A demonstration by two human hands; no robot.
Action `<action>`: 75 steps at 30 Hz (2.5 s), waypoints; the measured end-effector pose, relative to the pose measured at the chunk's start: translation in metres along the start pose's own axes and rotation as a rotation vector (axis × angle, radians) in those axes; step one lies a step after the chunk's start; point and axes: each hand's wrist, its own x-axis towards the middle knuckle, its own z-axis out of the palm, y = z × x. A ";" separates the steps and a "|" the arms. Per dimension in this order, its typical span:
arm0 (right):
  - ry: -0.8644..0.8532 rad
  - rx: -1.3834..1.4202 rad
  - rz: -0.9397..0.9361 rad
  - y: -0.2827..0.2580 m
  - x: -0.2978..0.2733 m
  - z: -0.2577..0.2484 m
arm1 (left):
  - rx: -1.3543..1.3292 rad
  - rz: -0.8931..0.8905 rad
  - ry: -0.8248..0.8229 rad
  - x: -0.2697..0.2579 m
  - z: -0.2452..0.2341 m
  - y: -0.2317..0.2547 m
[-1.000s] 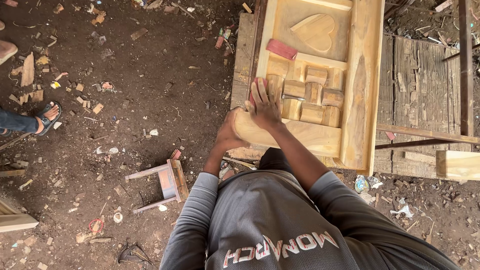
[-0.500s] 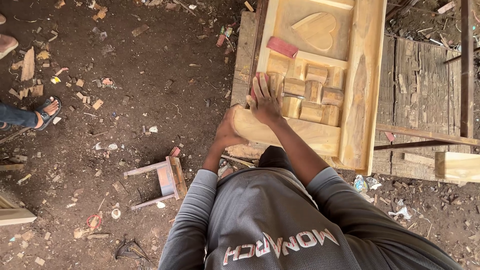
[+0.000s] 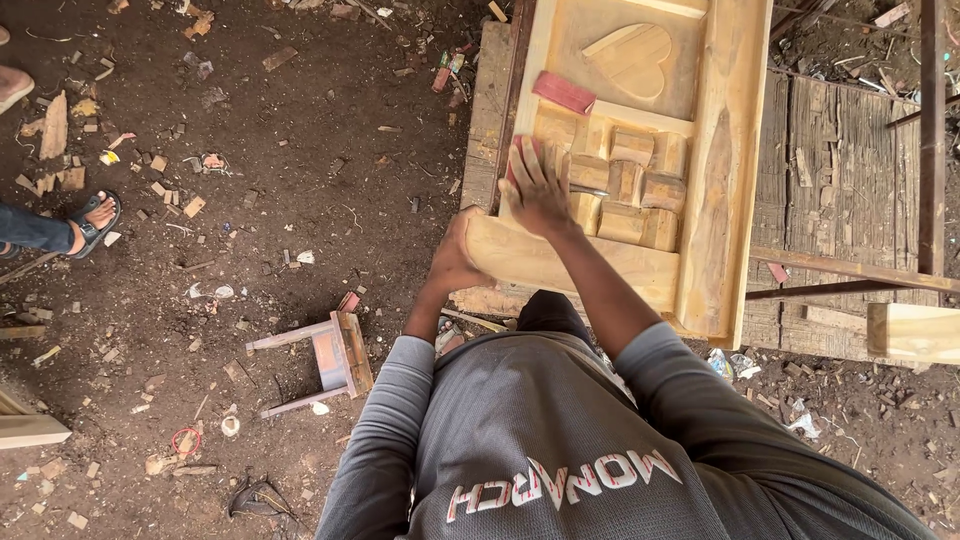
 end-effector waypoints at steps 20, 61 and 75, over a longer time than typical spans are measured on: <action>0.064 0.077 0.111 -0.034 -0.012 -0.024 | -0.024 -0.025 0.000 -0.003 0.001 0.004; 0.228 -0.073 -0.050 0.007 -0.017 0.007 | 0.025 0.079 0.004 0.000 0.000 -0.008; -0.055 0.039 -0.022 -0.009 -0.061 -0.010 | 0.017 0.140 0.025 0.000 -0.003 -0.004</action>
